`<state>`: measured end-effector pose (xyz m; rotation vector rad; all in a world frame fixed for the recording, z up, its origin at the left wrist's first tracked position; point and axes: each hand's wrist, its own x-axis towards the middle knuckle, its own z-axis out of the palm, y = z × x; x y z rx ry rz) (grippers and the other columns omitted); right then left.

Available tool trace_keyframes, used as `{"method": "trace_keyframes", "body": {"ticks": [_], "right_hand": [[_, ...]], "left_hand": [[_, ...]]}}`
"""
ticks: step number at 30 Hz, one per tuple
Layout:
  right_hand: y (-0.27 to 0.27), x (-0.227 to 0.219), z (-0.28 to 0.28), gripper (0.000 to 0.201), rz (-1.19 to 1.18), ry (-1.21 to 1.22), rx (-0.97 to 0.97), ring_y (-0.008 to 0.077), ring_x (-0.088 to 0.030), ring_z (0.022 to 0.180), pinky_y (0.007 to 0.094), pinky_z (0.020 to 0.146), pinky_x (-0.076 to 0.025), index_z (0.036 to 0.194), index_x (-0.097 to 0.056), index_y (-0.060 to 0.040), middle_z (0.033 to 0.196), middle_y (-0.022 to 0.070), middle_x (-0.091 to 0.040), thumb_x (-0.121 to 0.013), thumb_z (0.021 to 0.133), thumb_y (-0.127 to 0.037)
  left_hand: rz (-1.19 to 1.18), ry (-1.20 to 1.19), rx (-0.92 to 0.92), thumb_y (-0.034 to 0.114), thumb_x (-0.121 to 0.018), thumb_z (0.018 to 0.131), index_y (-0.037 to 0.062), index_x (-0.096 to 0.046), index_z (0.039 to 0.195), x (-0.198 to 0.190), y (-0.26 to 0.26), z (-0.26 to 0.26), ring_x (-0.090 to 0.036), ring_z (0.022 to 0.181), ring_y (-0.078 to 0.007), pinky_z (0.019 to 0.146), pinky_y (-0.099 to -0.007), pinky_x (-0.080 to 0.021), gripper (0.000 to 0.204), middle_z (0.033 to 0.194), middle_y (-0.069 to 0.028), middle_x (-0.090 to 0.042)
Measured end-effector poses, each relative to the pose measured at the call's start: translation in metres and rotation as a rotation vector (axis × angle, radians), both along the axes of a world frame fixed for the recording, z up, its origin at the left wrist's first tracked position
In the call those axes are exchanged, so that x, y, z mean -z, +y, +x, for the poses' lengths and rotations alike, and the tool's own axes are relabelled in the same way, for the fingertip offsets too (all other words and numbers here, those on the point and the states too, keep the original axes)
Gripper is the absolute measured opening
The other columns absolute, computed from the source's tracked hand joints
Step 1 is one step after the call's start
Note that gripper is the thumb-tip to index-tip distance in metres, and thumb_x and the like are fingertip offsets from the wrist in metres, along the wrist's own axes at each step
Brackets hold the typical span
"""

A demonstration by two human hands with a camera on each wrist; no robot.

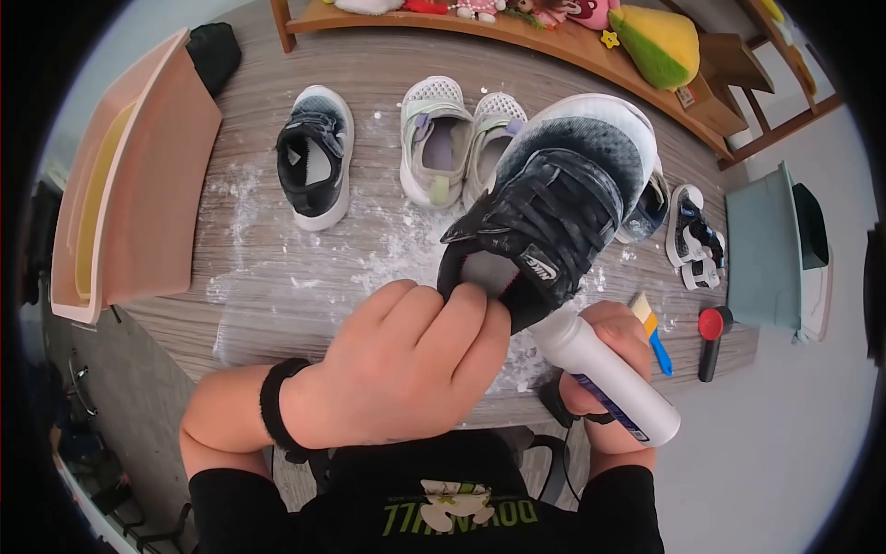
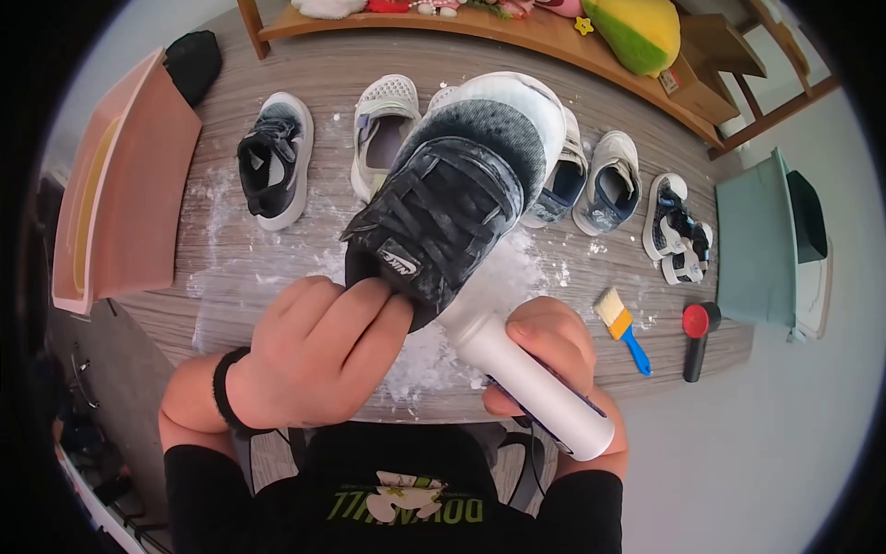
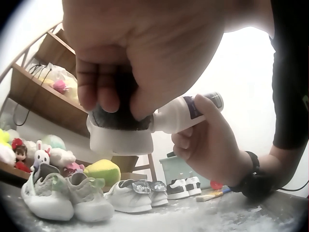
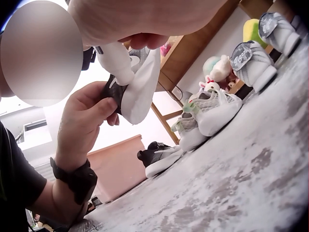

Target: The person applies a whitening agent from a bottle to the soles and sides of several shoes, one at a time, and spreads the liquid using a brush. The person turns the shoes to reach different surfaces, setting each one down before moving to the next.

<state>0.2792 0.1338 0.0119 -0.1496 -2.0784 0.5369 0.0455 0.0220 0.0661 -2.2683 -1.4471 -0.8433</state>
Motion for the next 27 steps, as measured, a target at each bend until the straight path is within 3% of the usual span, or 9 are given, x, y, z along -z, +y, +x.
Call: {"method": "trace_keyframes", "body": {"ticks": [9, 12, 15, 21, 27], "right_hand": [[0.0, 0.0, 0.008, 0.062, -0.121, -0.085, -0.012, 0.0258, -0.061, 0.076, 0.0373, 0.068, -0.049, 0.124, -0.051, -0.004, 0.09, 0.0114, -0.06, -0.065, 0.09, -0.054], [0.0, -0.001, -0.001, 0.063, -0.12, 0.009, -0.037, 0.026, -0.064, 0.072, 0.0361, 0.062, -0.05, 0.12, -0.057, 0.0011, 0.09, 0.0107, -0.062, -0.075, 0.085, -0.047], [0.001, 0.004, -0.004, 0.062, -0.116, 0.104, -0.057, 0.0258, -0.064, 0.07, 0.0353, 0.06, -0.05, 0.119, -0.057, 0.0015, 0.087, 0.0099, -0.062, -0.075, 0.085, -0.048], [-0.005, -0.008, -0.001, 0.06, -0.11, 0.045, -0.029, 0.0247, -0.064, 0.067, 0.0334, 0.057, -0.05, 0.113, -0.06, 0.0016, 0.081, 0.0077, -0.062, -0.074, 0.086, -0.05], [-0.001, -0.021, 0.001, 0.052, -0.18, -0.04, -0.121, 0.0248, -0.064, 0.067, 0.0339, 0.058, -0.048, 0.114, -0.062, -0.0002, 0.081, 0.0076, -0.063, -0.082, 0.081, -0.035]], "left_hand": [[0.027, 0.032, -0.018, 0.011, -0.065, 0.064, -0.0032, -0.067, 0.094, -0.003, -0.007, 0.004, -0.05, 0.06, -0.0181, 0.051, -0.0279, -0.042, 0.034, 0.089, -0.0121, -0.061], [0.012, 0.032, -0.006, 0.01, -0.065, 0.064, -0.0041, -0.067, 0.094, -0.005, -0.009, 0.004, -0.05, 0.06, -0.0184, 0.052, -0.0282, -0.043, 0.033, 0.089, -0.0127, -0.061], [0.006, 0.029, 0.014, 0.009, -0.065, 0.065, -0.0047, -0.067, 0.095, -0.008, -0.011, 0.006, -0.051, 0.06, -0.0189, 0.052, -0.0286, -0.044, 0.033, 0.089, -0.0135, -0.061], [0.02, 0.024, 0.032, 0.011, -0.063, 0.066, -0.0037, -0.066, 0.091, -0.006, -0.011, 0.009, -0.049, 0.061, -0.0182, 0.054, -0.0282, -0.043, 0.029, 0.088, -0.0132, -0.06], [-0.155, -0.048, 0.088, 0.009, -0.064, 0.065, -0.0024, -0.065, 0.095, -0.01, -0.009, 0.004, -0.053, 0.065, -0.0209, 0.056, -0.0302, -0.046, 0.032, 0.093, -0.0131, -0.06]]}}
